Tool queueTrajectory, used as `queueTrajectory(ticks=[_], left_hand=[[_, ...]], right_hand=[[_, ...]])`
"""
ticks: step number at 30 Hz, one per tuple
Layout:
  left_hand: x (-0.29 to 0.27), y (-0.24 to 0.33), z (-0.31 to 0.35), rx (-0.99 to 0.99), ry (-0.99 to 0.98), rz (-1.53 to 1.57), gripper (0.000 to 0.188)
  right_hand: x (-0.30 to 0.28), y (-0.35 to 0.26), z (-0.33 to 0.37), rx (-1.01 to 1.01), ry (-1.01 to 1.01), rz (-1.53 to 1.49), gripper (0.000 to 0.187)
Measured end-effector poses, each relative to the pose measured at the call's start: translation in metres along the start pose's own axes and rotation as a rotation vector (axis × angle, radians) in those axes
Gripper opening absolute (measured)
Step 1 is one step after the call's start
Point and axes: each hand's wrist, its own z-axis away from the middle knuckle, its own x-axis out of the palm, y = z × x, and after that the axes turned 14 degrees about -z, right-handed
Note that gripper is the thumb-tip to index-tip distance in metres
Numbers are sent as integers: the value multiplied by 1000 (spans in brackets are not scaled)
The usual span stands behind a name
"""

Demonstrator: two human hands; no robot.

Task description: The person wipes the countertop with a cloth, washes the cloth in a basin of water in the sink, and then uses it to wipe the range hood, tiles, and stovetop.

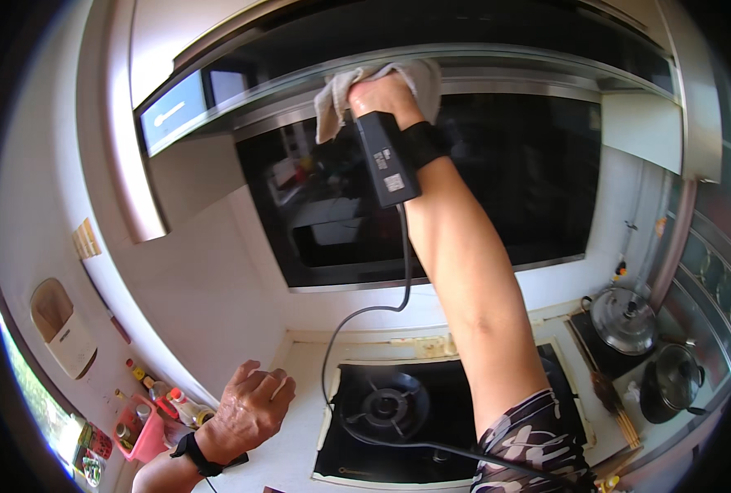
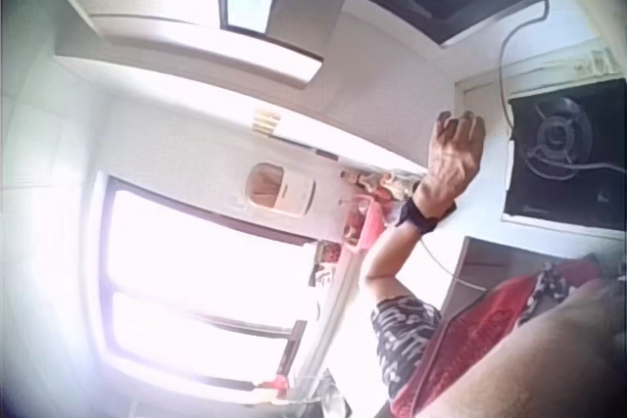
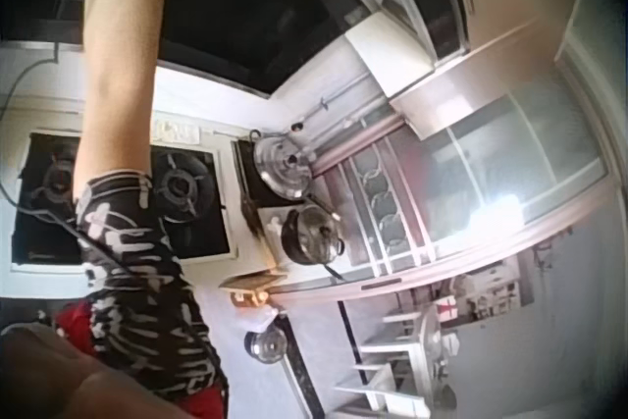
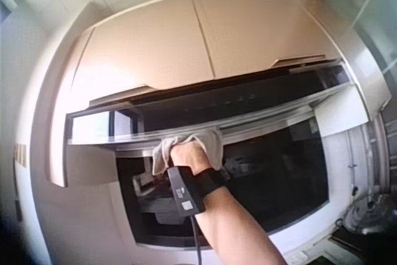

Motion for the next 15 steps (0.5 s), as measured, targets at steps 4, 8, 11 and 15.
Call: queueTrajectory(ticks=[4,8,11,15], left_hand=[[-6,33,-44,10,34,41,24],[-19,53,-78,-2,25,59,23],[12,55,-122,16,55,84,17],[24,47,-213,-18,174,212,18]], right_hand=[[-29,108,40,43,72,103,40],[-70,219,69,60,143,161,37],[-105,343,81,52,143,262,36],[-171,482,97,-221,-216,-751,32]])
